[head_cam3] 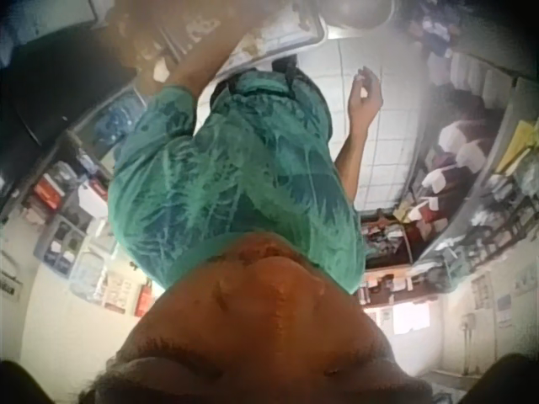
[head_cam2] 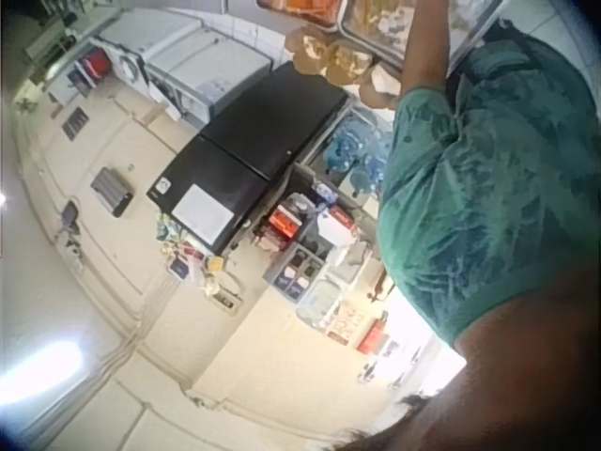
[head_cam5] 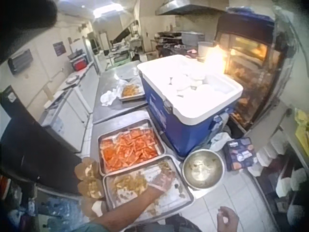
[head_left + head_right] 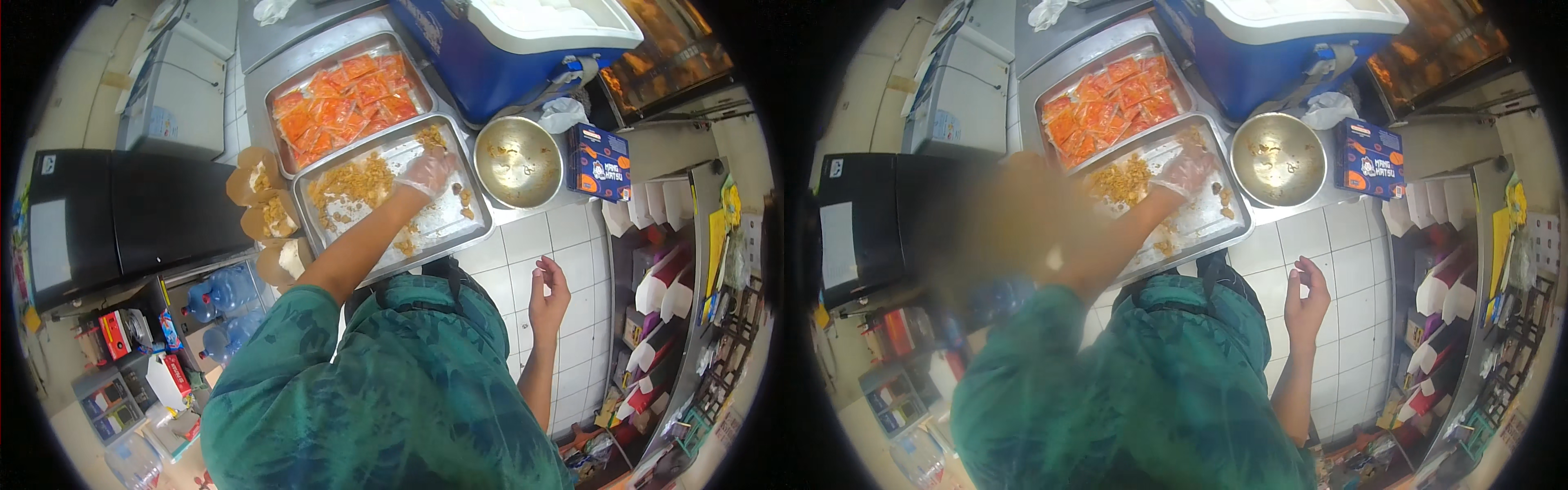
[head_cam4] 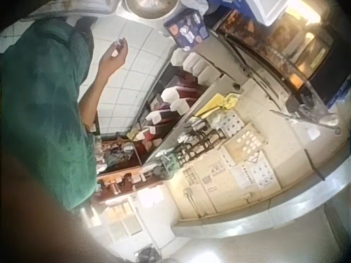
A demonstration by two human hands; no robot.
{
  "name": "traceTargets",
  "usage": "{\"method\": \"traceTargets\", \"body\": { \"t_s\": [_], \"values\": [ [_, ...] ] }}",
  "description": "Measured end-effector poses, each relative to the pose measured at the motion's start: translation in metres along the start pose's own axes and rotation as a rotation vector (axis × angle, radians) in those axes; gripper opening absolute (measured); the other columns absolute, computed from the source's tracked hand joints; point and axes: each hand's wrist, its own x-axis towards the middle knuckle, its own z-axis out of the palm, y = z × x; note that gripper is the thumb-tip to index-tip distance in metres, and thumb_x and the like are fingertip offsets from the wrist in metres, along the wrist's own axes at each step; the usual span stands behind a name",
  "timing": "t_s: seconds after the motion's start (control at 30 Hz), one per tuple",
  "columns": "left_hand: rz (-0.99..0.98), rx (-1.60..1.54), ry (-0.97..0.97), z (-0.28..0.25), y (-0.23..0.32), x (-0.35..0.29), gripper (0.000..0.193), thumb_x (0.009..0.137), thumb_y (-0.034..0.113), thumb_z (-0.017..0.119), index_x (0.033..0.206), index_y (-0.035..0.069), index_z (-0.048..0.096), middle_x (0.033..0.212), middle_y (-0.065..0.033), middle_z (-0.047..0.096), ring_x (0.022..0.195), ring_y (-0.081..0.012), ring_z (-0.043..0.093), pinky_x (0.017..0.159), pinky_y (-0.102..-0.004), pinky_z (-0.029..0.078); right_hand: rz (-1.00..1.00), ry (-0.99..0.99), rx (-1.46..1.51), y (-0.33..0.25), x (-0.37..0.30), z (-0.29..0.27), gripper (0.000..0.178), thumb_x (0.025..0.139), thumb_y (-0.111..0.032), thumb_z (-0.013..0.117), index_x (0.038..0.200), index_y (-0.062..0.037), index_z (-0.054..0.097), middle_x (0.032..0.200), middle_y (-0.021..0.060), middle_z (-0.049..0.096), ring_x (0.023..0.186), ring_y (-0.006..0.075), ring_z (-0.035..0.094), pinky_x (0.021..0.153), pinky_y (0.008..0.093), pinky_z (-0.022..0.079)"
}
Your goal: The person assembles food orders by placing shredded chicken and scrambled eggs into paper containers, adding sauce packets, and folding the containers for takeaway. The person handles multiple containers sequentially and attaches a receipt to the final package.
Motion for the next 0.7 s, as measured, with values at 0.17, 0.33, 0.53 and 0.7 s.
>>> {"method": "traceTargets", "body": {
  "t_s": [0.17,0.33,0.53,0.7],
  "values": [
    [0.038,-0.188,0.31,0.0,-0.014,-0.016,0.023,0.087,0.011,0.049,0.107,0.001,0.051,0.106,-0.0193,0.053,0.096,-0.0362,0.059,0.084,-0.0432,0.05,0.003,0.014,-0.028,0.01,-0.01,0.001,0.026,0.088,-0.01,0.056,0.112,0.002,0.058,0.097,0.0142,0.065,0.084,0.0207,0.063,0.079,0.0324,0.048],
    [-0.112,-0.784,-0.028,-0.033,0.003,-0.036,0.032,0.091,0.017,0.046,0.119,0.002,0.047,0.12,-0.0176,0.051,0.106,-0.0347,0.054,0.094,-0.0406,0.044,-0.006,-0.003,-0.042,0.01,-0.01,0.001,0.026,0.087,-0.008,0.057,0.111,0.0023,0.058,0.097,0.0153,0.065,0.085,0.0229,0.063,0.079,0.0335,0.048],
    [0.066,-0.232,-0.226,-0.019,0.071,-0.047,0.043,0.09,0.019,0.047,0.128,-0.001,0.042,0.126,-0.023,0.047,0.112,-0.0359,0.051,0.096,-0.0408,0.043,-0.016,-0.024,-0.047,0.009,-0.002,0.001,0.025,0.087,-0.008,0.057,0.11,0.0019,0.059,0.098,0.0153,0.065,0.085,0.0234,0.063,0.079,0.0336,0.048],
    [-0.148,-0.264,-0.232,-0.052,0.101,-0.047,0.048,0.086,0.017,0.05,0.126,-0.006,0.041,0.128,-0.0282,0.039,0.107,-0.0406,0.052,0.093,-0.0435,0.045,-0.007,-0.004,-0.063,0.013,-0.001,-0.003,0.025,0.087,-0.008,0.057,0.11,0.0011,0.059,0.098,0.0152,0.065,0.085,0.0236,0.063,0.078,0.0338,0.049]
  ]
}}
